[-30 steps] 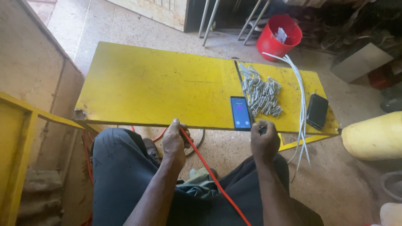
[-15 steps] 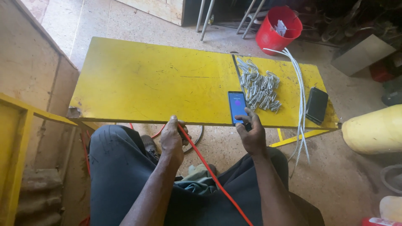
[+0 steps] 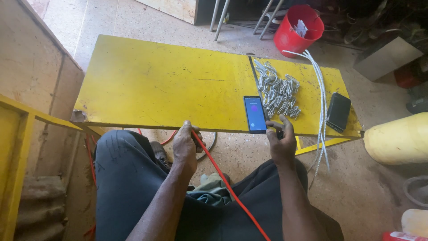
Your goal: The person sits on the floor and strips the red insulation from a wire using a knife. They then use a smartphone to make a call while holding the wire, and continue stripping the wire afterward.
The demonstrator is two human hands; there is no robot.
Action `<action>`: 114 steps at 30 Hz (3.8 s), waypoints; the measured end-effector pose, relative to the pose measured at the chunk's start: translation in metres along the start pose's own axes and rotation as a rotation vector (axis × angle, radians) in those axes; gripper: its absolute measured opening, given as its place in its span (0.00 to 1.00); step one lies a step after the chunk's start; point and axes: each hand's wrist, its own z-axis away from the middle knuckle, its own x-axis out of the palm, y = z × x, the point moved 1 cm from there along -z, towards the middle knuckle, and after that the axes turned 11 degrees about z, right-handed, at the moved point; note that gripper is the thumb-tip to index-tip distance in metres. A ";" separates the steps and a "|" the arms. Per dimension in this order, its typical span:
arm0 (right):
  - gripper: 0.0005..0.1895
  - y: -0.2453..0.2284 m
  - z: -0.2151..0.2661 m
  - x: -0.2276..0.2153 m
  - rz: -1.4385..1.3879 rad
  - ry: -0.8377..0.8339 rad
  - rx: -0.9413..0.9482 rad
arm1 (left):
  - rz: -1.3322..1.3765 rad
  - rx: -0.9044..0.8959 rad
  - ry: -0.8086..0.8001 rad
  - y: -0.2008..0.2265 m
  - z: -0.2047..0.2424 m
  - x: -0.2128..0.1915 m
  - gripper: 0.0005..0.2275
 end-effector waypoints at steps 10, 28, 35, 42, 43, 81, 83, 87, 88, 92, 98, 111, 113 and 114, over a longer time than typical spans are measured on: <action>0.39 -0.001 -0.005 0.019 -0.091 -0.166 -0.110 | 0.042 -0.002 0.008 -0.005 -0.004 -0.004 0.24; 0.34 -0.022 0.019 0.006 -0.090 -0.075 -0.083 | 0.028 0.048 -0.042 -0.008 -0.010 -0.004 0.17; 0.15 -0.002 0.019 0.015 -0.132 -0.203 -0.020 | 0.027 0.079 -0.032 -0.012 -0.009 -0.002 0.13; 0.19 -0.033 0.079 0.044 -0.260 -0.508 0.008 | 0.077 0.045 -0.008 -0.019 -0.015 0.001 0.10; 0.16 -0.042 0.089 0.044 -0.302 -0.488 0.018 | 0.102 0.028 -0.012 -0.020 -0.017 -0.002 0.11; 0.11 -0.071 -0.066 0.122 -0.405 -0.392 0.053 | -0.191 -0.053 -0.255 0.041 -0.164 0.088 0.15; 0.10 -0.073 -0.068 0.131 -0.412 -0.375 0.118 | -0.217 -0.035 -0.277 0.041 -0.177 0.083 0.16; 0.11 -0.070 -0.080 0.144 -0.432 -0.375 0.147 | -0.144 -0.018 -0.355 0.041 -0.190 0.084 0.16; 0.10 -0.074 -0.082 0.142 -0.402 -0.389 0.148 | -0.121 -0.030 -0.369 0.041 -0.191 0.084 0.16; 0.09 -0.073 -0.087 0.148 -0.442 -0.439 0.192 | -0.054 -0.081 -0.440 0.040 -0.196 0.077 0.16; 0.11 -0.074 -0.088 0.146 -0.468 -0.527 0.178 | -0.064 -0.049 -0.470 0.043 -0.197 0.070 0.17; 0.12 -0.075 -0.087 0.140 -0.541 -0.532 0.135 | -0.107 -0.018 -0.513 0.043 -0.195 0.069 0.16; 0.10 -0.079 -0.088 0.140 -0.506 -0.511 0.258 | -0.254 0.013 -0.594 0.051 -0.187 0.075 0.17; 0.10 -0.078 -0.088 0.140 -0.508 -0.499 0.262 | -0.258 0.007 -0.604 0.050 -0.187 0.075 0.17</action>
